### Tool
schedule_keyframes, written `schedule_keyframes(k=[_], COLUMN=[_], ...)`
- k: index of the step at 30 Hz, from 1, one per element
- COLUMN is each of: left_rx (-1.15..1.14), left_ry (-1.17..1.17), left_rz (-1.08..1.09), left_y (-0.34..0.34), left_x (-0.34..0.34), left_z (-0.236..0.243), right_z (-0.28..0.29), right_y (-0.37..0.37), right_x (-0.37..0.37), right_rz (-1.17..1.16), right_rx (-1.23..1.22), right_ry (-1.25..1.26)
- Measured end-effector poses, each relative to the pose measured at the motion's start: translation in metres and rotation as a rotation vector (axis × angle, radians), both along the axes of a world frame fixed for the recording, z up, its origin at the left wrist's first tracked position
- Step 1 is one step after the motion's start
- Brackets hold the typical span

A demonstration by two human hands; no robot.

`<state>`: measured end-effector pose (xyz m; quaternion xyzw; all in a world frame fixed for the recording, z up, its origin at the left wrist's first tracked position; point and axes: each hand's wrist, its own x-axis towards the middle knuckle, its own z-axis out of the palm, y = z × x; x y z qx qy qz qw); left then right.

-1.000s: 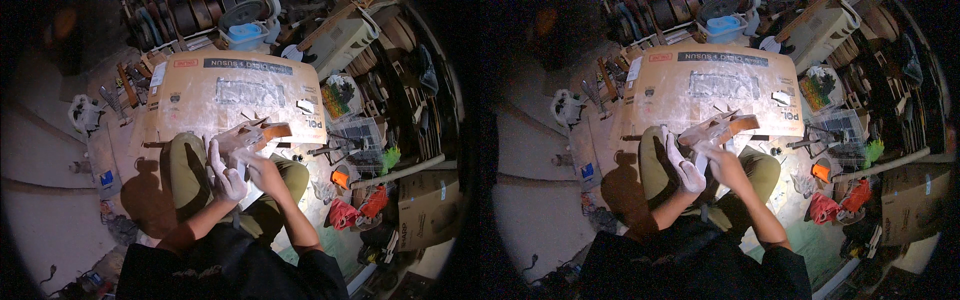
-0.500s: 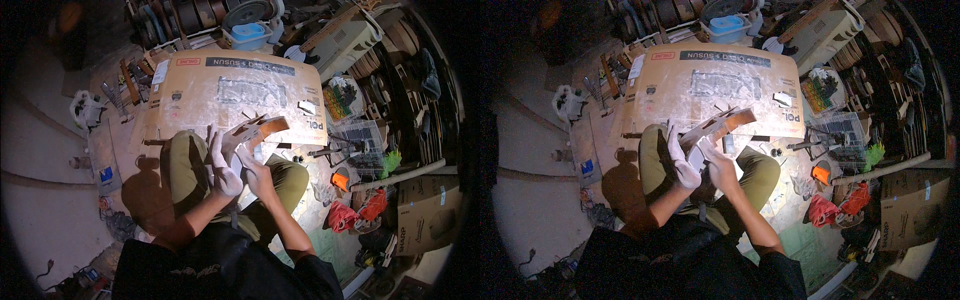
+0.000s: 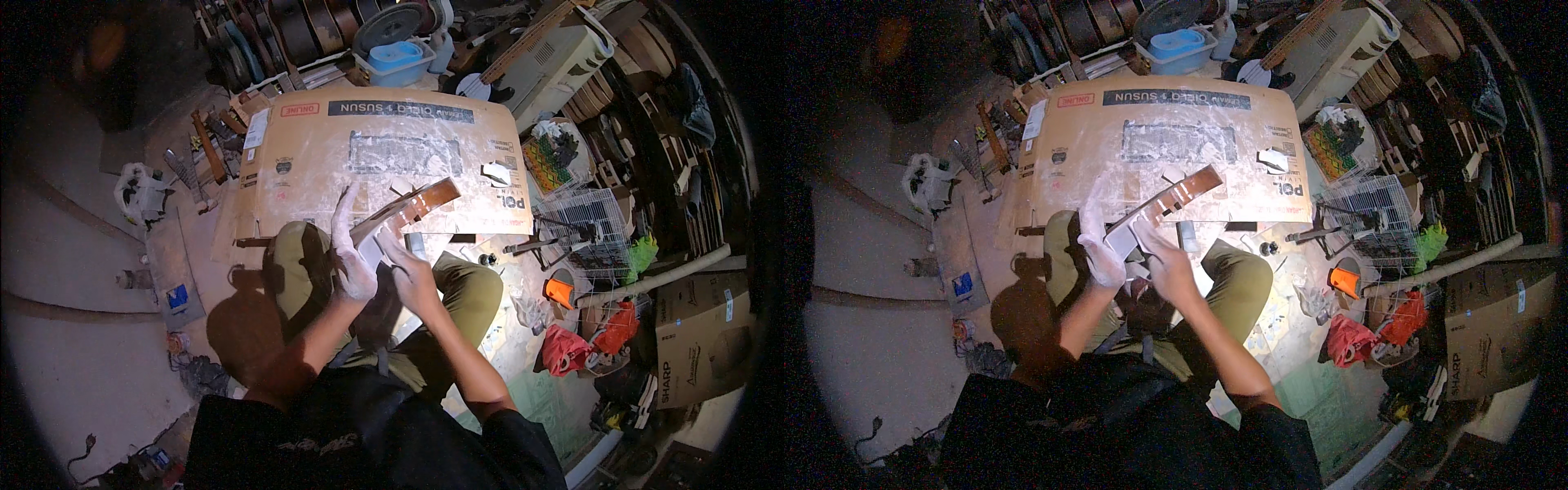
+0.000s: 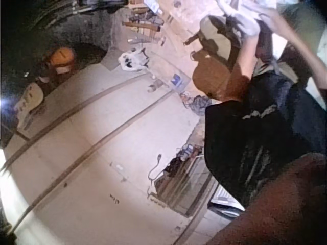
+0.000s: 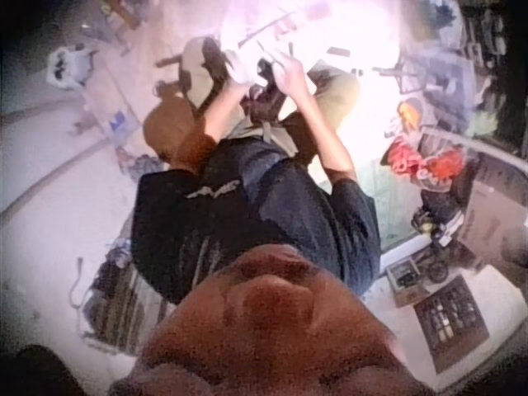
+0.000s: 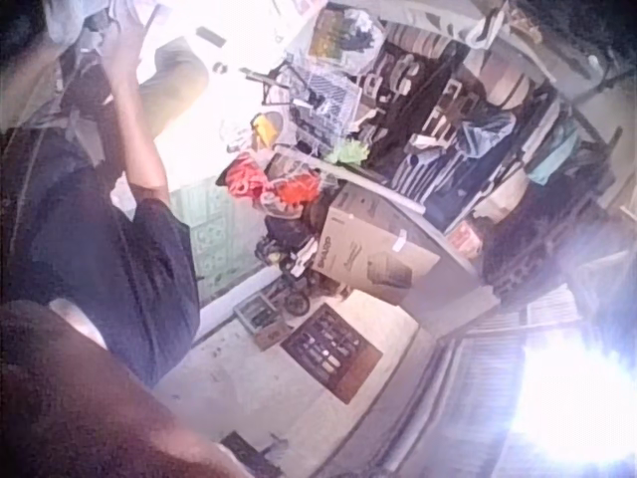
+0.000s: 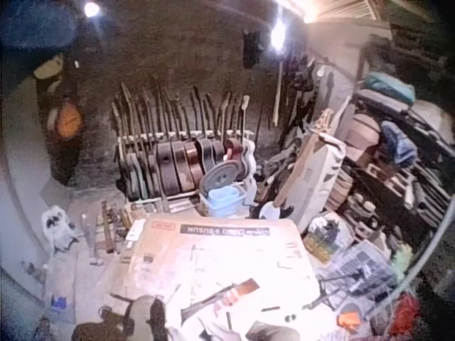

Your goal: The person sands the surfaces and edges of a wooden guitar body using a sanding block.

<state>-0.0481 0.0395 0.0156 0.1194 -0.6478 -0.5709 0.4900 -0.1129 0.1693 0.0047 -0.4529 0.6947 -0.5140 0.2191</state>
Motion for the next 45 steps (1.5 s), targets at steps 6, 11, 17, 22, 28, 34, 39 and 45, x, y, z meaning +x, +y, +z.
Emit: schedule_keyframes(k=[6,11,17,22,28,34,39,45], left_rx=[0.055,0.016,0.091,0.169,0.247,-0.151,-0.025,-0.094], left_ry=[0.048,0.161,0.033,-0.367,-0.567,-0.39,-0.165,-0.504], left_rz=[-0.031,0.129,0.467,0.61,0.414,0.215,0.212,0.67], left_y=[-0.011,-0.022,-0.06,-0.037,-0.07,-0.103,-0.124,-0.117], left_x=[-0.01,-0.014,-0.048,-0.068,-0.055,-0.059,-0.062,-0.053], left_z=[0.001,0.011,-0.012,-0.035,-0.04,-0.011,-0.026,-0.056], right_z=[-0.024,0.023,-0.009,-0.048,-0.097,-0.066,-0.046,-0.017], right_y=[-0.003,-0.007,0.028,0.057,0.052,0.057,0.061,0.058], right_x=[-0.019,-0.02,-0.011,-0.005,0.019,0.038,0.051,0.05], right_rz=[-0.03,-0.327,-0.62,-0.651,-0.59,-0.576,-0.605,-0.565], right_rx=[0.014,-0.09,-0.137,-0.081,0.008,0.012,0.002,0.057], right_ry=[0.069,-0.23,-0.588,-0.699,-0.569,-0.8,-0.836,-0.924])
